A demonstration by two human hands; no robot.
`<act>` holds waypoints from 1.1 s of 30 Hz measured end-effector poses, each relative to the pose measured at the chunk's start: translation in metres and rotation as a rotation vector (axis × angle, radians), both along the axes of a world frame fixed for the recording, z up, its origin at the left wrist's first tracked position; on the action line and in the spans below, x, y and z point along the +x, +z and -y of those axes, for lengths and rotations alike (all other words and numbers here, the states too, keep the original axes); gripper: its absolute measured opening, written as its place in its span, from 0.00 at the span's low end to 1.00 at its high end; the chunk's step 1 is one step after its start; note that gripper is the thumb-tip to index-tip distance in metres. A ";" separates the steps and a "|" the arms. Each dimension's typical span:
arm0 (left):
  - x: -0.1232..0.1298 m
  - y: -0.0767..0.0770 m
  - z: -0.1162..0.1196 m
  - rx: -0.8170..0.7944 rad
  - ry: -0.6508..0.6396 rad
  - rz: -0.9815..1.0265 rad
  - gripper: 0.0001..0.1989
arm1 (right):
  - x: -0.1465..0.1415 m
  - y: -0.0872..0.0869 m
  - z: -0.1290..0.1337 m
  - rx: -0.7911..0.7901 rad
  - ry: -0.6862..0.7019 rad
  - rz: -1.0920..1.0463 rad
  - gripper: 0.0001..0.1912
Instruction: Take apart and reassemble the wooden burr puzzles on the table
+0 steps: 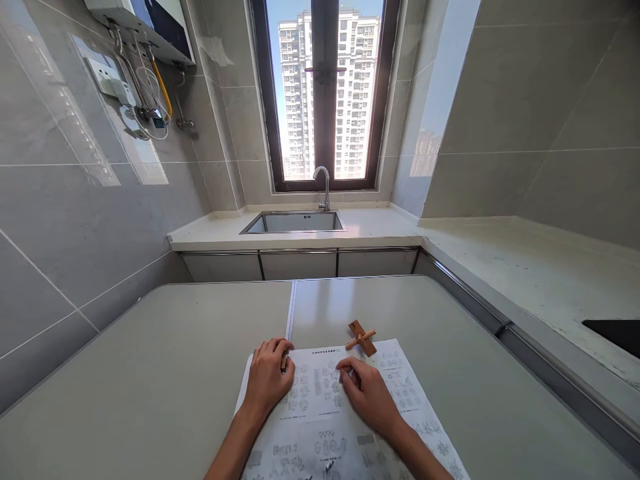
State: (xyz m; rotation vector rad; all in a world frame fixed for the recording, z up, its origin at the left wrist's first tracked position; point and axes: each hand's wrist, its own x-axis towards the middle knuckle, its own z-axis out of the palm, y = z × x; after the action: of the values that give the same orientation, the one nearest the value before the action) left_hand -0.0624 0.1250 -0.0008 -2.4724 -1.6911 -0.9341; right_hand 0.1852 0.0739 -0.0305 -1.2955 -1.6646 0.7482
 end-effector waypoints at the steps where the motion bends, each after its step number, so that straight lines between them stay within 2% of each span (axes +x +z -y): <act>1: 0.000 0.000 0.000 0.001 0.010 -0.002 0.12 | 0.000 0.000 0.000 -0.009 -0.001 -0.032 0.13; 8: -0.001 -0.003 0.000 0.063 0.006 -0.009 0.17 | 0.000 -0.004 -0.001 -0.027 -0.090 -0.278 0.21; 14: 0.017 0.003 0.013 0.128 -0.194 0.004 0.15 | 0.000 -0.008 -0.004 -0.114 -0.122 -0.422 0.33; 19: 0.037 0.005 0.028 0.127 -0.408 -0.011 0.14 | 0.005 -0.016 -0.011 -0.161 -0.108 -0.553 0.34; 24: 0.048 0.001 0.038 0.090 -0.517 0.024 0.14 | 0.009 -0.012 -0.017 -0.214 -0.115 -0.700 0.35; 29: 0.054 -0.002 0.041 0.072 -0.549 0.020 0.14 | 0.010 -0.003 -0.017 -0.256 -0.138 -0.739 0.35; 33: 0.054 -0.001 0.041 0.050 -0.494 0.067 0.14 | 0.010 0.000 -0.015 -0.229 -0.145 -0.724 0.28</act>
State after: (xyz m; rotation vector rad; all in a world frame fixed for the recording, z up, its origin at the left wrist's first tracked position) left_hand -0.0081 0.0840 -0.0017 -2.9108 -1.0592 -1.0790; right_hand 0.1954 0.0892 -0.0309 -1.0931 -0.9143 1.1718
